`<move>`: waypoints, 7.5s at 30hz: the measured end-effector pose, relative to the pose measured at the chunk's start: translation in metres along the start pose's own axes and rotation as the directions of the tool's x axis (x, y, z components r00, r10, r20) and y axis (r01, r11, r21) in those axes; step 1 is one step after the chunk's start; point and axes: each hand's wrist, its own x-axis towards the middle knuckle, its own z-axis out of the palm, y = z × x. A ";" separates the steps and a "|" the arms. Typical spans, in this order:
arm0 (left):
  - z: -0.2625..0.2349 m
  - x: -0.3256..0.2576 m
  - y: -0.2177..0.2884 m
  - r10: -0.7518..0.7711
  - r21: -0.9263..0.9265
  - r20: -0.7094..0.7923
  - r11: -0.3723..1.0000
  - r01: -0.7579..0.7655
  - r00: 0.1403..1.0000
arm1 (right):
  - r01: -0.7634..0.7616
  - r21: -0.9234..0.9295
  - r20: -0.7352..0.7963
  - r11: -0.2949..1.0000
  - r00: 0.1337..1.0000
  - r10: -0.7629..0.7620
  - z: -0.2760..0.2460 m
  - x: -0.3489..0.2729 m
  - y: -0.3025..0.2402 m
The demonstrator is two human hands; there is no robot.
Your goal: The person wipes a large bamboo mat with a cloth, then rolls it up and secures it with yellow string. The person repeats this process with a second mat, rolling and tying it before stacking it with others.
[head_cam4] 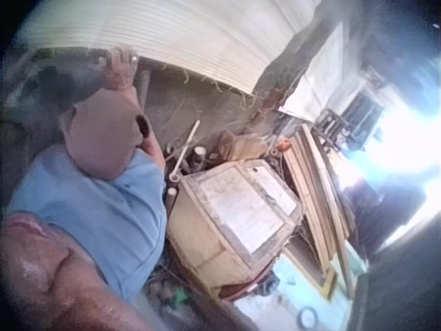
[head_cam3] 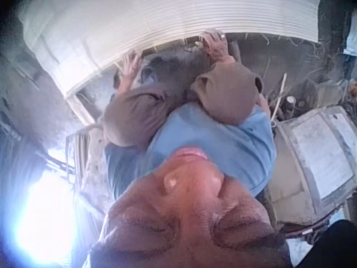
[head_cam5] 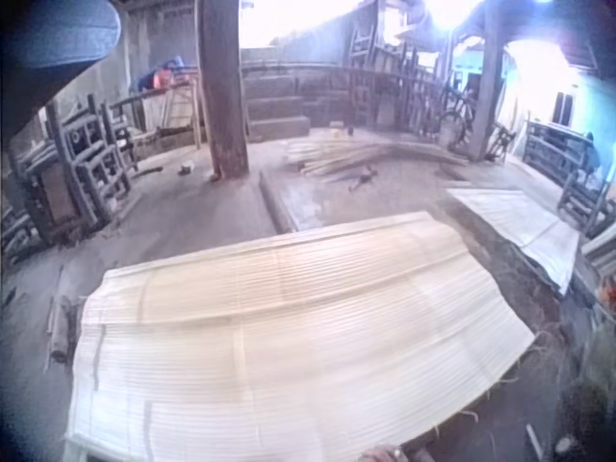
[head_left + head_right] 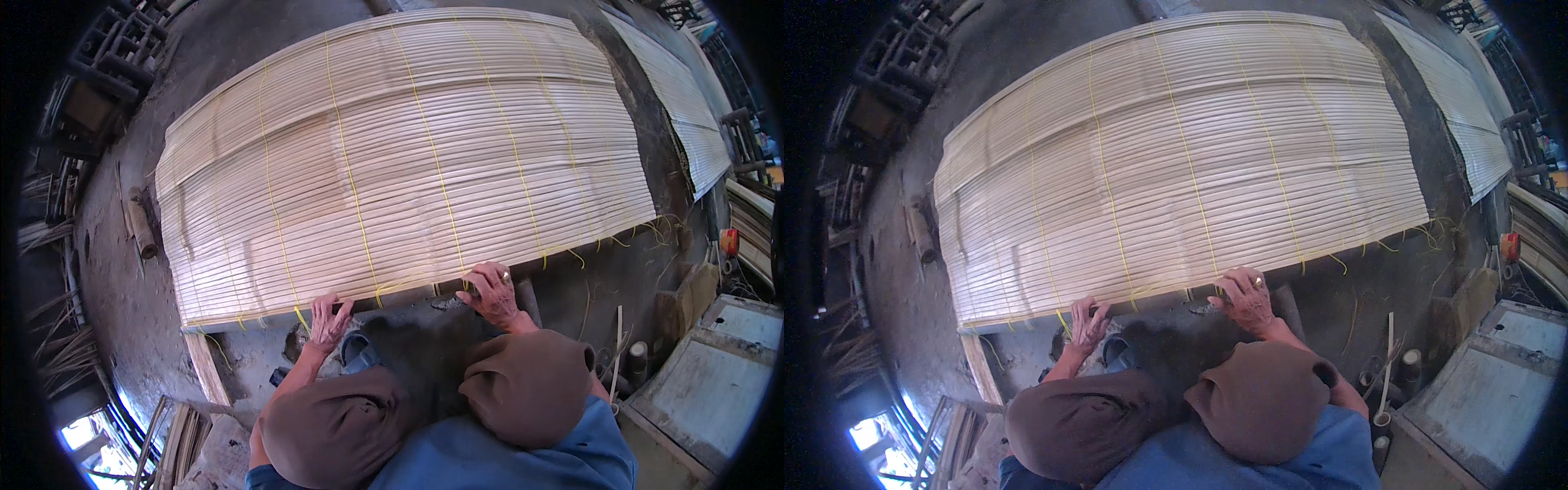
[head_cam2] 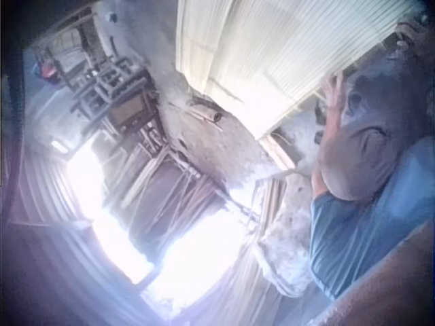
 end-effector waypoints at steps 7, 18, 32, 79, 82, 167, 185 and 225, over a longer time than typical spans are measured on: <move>-0.028 0.010 0.007 -0.150 -0.153 0.200 0.971 0.182 0.968 | -0.013 -0.165 0.015 0.986 1.000 0.015 0.001 -0.004 0.008; -0.009 0.037 0.001 -0.169 0.063 -0.016 0.984 0.169 0.986 | 0.060 -0.015 0.200 0.998 0.978 -0.056 -0.008 0.057 0.049; -0.034 0.061 -0.025 -0.111 -0.063 0.141 0.991 0.121 0.984 | 0.006 -0.233 0.167 0.972 0.985 0.034 -0.008 0.049 0.037; -0.067 0.038 0.022 -0.272 0.090 0.132 0.961 0.262 0.953 | -0.068 0.105 0.526 0.992 0.851 0.003 -0.070 0.049 0.030; -0.058 0.057 0.003 -0.360 0.118 0.209 0.932 0.342 0.909 | -0.008 -0.021 0.392 1.000 0.920 0.016 -0.065 0.050 0.026; -0.054 0.088 0.028 -0.499 0.073 0.055 0.866 0.495 0.865 | -0.053 0.053 0.553 0.997 0.833 0.015 -0.092 0.064 0.026; -0.078 0.067 0.072 -0.381 0.095 -0.138 0.913 0.396 0.914 | -0.084 0.042 0.697 0.996 0.716 0.031 -0.098 0.047 0.012; -0.053 0.122 0.025 -0.436 0.013 -0.011 0.900 0.436 0.900 | -0.115 -0.001 0.634 0.993 0.768 0.089 -0.102 0.060 0.025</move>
